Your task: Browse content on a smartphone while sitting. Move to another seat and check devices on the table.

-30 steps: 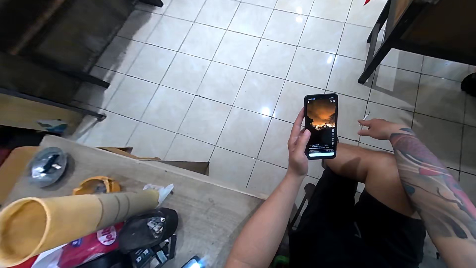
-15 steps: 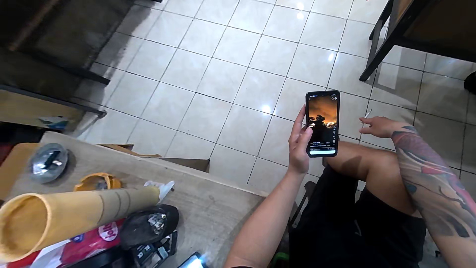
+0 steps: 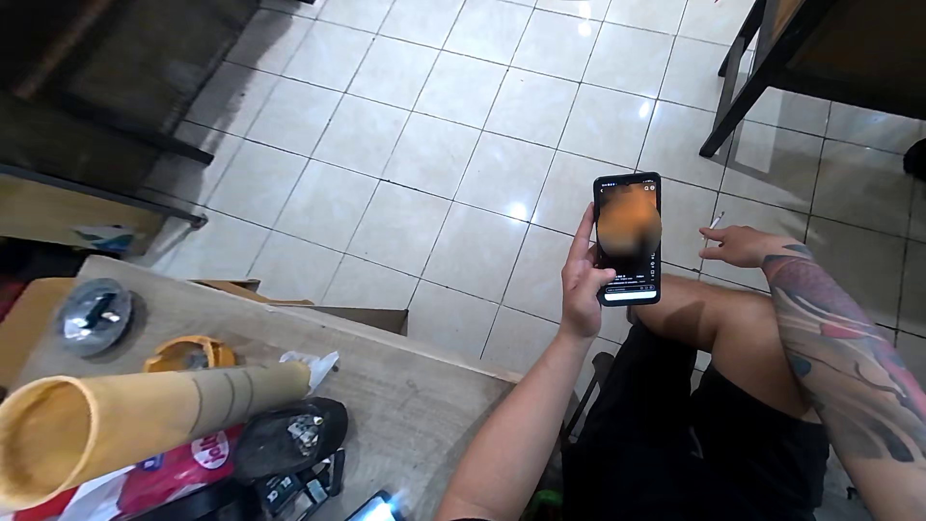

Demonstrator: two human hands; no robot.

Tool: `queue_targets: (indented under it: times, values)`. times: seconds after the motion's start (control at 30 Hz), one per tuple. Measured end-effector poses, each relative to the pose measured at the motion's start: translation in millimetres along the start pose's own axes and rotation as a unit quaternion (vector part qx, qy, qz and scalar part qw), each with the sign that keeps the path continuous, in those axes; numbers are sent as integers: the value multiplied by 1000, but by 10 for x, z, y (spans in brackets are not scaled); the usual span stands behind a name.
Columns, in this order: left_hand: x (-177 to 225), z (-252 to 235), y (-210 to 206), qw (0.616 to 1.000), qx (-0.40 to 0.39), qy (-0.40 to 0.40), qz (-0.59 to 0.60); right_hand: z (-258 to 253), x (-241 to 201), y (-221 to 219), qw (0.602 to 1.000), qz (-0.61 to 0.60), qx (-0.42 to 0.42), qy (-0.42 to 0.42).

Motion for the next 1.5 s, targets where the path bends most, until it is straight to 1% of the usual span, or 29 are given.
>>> queue_targets:
  times: [0.33, 0.57, 0.83, 1.27, 1.5]
  values:
    - [50, -30, -81, 1000, -28, -8, 2, 15, 3, 6, 1000, -7, -5, -9]
    - [50, -29, -98, 1000, -17, -1, -14, -27, 48, -18, 1000, -11, 0, -11]
    - [67, -35, -125, 999, -23, -4, -40, -11, 27, -9, 1000, -7, -3, -5]
    - [22, -25, -74, 999, -42, -12, 10, 8, 10, 10, 1000, -6, 4, -4]
    - [13, -26, -65, 999, -37, -11, 9, -19, 29, -6, 1000, -2, -1, -3]
Point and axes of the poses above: each hand's wrist, its own z-axis away from the middle knuckle, its own y-axis out of the back of the hand, x = y × z, the point moved 8 cm from there along -z, towards the middle knuckle, and after that the axes turned 2 degrees about -y, right-handed, at the moved point
